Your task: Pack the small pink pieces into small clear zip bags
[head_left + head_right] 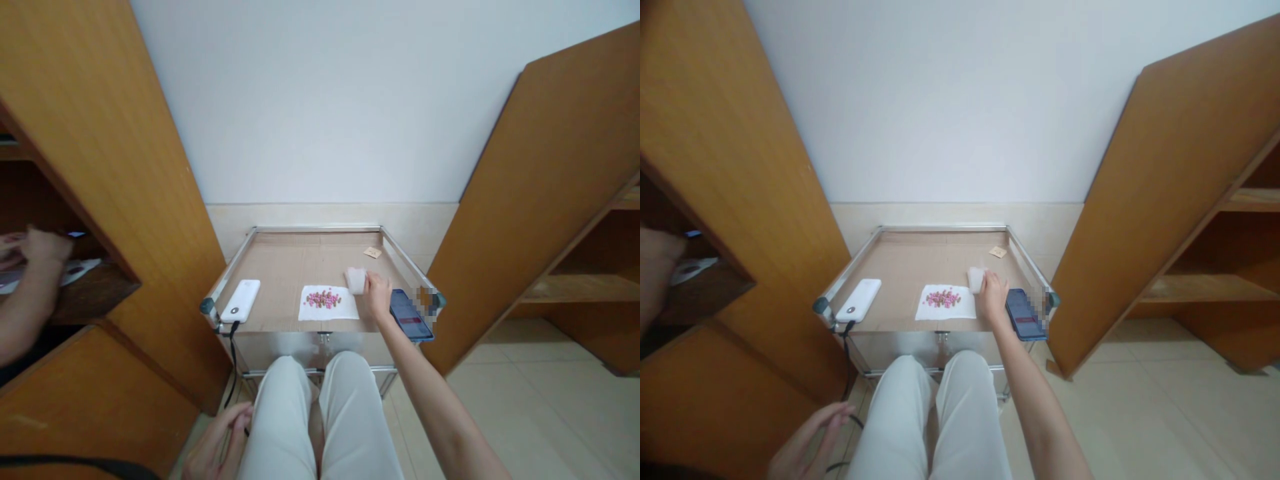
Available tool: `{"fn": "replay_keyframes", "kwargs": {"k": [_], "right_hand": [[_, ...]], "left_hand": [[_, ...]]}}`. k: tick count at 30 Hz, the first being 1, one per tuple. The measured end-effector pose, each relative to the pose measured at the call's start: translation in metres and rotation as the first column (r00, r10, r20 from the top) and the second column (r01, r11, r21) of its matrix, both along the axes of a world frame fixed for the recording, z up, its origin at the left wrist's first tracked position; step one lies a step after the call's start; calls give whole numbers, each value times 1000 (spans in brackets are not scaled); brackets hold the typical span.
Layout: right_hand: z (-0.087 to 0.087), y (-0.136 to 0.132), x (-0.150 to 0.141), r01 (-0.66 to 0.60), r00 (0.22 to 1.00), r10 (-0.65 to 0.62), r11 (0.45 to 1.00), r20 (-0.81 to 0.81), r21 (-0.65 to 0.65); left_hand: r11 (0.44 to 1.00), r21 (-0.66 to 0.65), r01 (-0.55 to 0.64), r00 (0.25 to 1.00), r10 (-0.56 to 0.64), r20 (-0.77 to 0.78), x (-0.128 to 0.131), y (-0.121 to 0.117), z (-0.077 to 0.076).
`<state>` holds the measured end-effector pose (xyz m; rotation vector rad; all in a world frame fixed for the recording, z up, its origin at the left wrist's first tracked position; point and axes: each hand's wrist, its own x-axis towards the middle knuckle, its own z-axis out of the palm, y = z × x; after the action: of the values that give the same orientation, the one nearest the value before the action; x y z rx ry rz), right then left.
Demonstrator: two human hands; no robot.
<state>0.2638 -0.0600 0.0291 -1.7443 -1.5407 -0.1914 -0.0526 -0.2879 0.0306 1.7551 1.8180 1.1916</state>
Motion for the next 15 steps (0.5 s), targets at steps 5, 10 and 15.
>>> {"fn": "replay_keyframes", "kwargs": {"k": [5, 10, 15], "right_hand": [[26, -15, -21, -18, 906, 171, 929, -387, 368], [30, -40, -80, -96, 548, 373, 917, -749, 386], [8, -50, -125, -283, 332, 418, 899, -846, 333]], "left_hand": [[995, -83, 48, 951, -20, 308, 31, 25, 0], [972, -3, 233, 740, -175, 650, 77, 93, 11], [898, -177, 403, 471, -37, 881, 99, 164, 29]]}}
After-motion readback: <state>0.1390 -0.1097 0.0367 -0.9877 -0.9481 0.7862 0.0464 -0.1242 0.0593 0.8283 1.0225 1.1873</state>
